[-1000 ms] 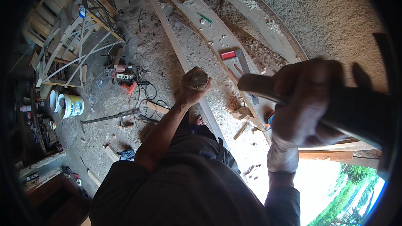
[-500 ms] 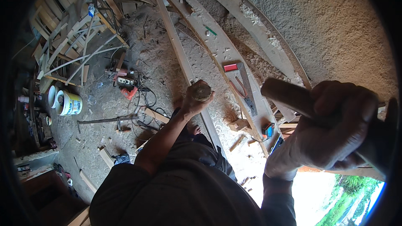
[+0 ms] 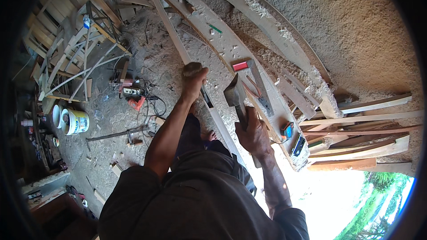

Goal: The person uses a chisel and mallet to carve a long wooden plank. They repeatedly strike the chisel to remove wood shavings and shape the plank. The person occasionally pauses to inspect the carved area.

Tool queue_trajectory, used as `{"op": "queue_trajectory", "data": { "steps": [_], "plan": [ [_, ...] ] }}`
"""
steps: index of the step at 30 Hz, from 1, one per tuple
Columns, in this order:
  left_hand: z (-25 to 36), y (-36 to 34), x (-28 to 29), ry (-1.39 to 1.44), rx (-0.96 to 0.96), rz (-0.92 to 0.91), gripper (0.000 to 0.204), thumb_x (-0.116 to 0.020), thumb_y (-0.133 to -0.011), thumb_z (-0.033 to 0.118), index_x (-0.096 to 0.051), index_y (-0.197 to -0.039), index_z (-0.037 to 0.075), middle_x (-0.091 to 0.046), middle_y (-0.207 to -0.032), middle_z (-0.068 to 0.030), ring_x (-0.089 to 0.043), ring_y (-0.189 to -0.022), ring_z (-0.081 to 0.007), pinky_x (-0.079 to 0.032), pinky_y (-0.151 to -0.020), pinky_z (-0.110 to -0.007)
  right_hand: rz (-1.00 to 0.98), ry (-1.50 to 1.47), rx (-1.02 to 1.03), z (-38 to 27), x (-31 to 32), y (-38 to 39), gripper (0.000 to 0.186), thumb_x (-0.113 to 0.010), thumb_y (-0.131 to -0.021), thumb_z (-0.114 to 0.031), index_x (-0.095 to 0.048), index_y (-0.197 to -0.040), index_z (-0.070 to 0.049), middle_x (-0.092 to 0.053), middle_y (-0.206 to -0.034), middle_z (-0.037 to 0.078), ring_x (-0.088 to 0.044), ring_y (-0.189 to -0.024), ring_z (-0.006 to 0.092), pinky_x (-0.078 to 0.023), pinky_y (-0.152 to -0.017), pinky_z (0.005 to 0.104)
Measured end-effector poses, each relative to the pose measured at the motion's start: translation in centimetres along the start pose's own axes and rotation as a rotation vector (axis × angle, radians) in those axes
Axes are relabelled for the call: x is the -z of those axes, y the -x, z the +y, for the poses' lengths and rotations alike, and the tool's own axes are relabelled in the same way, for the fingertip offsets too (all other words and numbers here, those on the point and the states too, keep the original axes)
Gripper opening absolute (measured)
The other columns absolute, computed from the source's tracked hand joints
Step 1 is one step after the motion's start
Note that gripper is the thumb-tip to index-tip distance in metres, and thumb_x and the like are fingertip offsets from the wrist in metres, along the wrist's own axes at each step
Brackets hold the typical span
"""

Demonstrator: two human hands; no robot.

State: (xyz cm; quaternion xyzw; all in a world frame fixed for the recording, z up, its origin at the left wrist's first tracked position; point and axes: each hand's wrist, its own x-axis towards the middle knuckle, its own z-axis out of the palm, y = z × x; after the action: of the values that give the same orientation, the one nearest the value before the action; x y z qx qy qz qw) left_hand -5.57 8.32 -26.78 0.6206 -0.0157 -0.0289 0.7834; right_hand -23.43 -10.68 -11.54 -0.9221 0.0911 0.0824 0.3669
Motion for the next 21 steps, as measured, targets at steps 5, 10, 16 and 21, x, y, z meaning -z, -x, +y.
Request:
{"op": "queue_trajectory", "data": {
  "steps": [5, 10, 16, 21],
  "plan": [
    [1.1, 9.9, -2.4, -0.256, -0.332, -0.055, 0.020, -0.080, -0.084, 0.012, -0.061, -0.086, 0.006, -0.066, -0.075, -0.0049, -0.064, -0.070, -0.0111, -0.054, -0.065, -0.030, 0.064, -0.126, -0.117, 2.4, -1.3, 1.5, 0.039, -0.070, -0.086, -0.017, -0.056, -0.119, -0.004, -0.060, -0.074, 0.010, -0.058, -0.066, 0.0197, -0.048, -0.062, 0.0373],
    [2.2, 1.5, -1.1, -0.168, -0.041, 0.027, 0.020, -0.079, -0.087, 0.015, -0.060, -0.084, 0.008, -0.061, -0.070, 0.0028, -0.058, -0.060, -0.0111, -0.049, -0.057, -0.030, 0.019, -0.150, -0.179, 2.9, -0.9, 0.2, 0.049, -0.072, -0.085, -0.018, -0.050, -0.127, -0.004, -0.061, -0.075, 0.014, -0.062, -0.067, 0.0256, -0.048, -0.064, 0.0418],
    [2.7, 3.0, -0.5, -0.065, -0.153, 0.044, 0.018, -0.076, -0.087, 0.008, -0.059, -0.089, 0.005, -0.061, -0.079, 0.0013, -0.058, -0.071, -0.0074, -0.048, -0.062, -0.027, -0.040, -0.231, -0.215, 5.4, -2.2, 0.1, 0.045, -0.070, -0.086, -0.014, -0.052, -0.125, -0.001, -0.059, -0.073, 0.004, -0.056, -0.054, 0.0107, -0.046, -0.048, 0.0282],
    [1.9, 3.8, -1.1, -0.089, -0.139, 0.049, 0.018, -0.076, -0.084, 0.003, -0.059, -0.090, 0.004, -0.060, -0.078, 0.0006, -0.057, -0.072, -0.0066, -0.049, -0.064, -0.028, -0.071, -0.201, -0.146, 5.1, -2.9, -0.8, 0.049, -0.071, -0.085, -0.014, -0.052, -0.129, -0.003, -0.061, -0.077, 0.007, -0.060, -0.061, 0.0151, -0.049, -0.054, 0.0329]
  ]
}}
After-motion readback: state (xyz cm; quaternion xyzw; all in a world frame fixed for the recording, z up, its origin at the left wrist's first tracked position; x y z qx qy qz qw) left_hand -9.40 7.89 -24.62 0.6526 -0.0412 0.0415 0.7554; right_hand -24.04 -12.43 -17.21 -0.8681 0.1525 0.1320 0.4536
